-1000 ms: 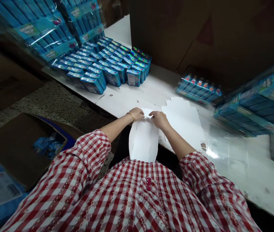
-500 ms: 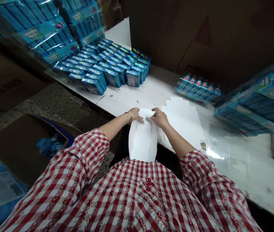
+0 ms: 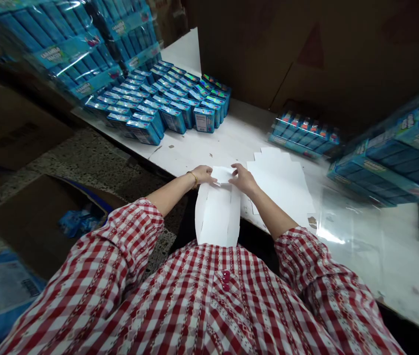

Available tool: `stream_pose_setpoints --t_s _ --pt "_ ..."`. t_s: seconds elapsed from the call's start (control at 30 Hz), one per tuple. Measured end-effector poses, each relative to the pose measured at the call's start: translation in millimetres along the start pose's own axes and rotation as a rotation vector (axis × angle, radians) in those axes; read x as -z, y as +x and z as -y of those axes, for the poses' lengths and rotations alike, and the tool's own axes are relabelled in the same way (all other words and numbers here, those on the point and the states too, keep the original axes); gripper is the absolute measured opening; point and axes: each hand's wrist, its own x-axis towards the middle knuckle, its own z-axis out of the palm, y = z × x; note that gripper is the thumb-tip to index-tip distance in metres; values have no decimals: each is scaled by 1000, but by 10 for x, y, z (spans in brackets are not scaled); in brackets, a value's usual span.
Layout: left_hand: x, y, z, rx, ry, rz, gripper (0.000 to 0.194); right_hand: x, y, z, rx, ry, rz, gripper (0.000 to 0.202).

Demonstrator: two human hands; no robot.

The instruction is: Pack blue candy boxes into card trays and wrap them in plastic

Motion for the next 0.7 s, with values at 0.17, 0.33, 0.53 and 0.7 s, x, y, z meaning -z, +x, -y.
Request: stream_pose_setpoints --t_s 0.17,0.33,0.53,0.7 --pt "-31 9 17 50 -122 -40 63 -33 44 -27 -128 76 1 77" --pt "-35 -33 0 23 -95 -99 56 -85 59 -67 -131 199 2 67" --pt "0 -128 3 -73 45 -116 18 -74 -47 1 -89 224 107 27" --pt "24 -242 -5 -16 -213 -29 24 53 -64 46 -191 320 176 53"
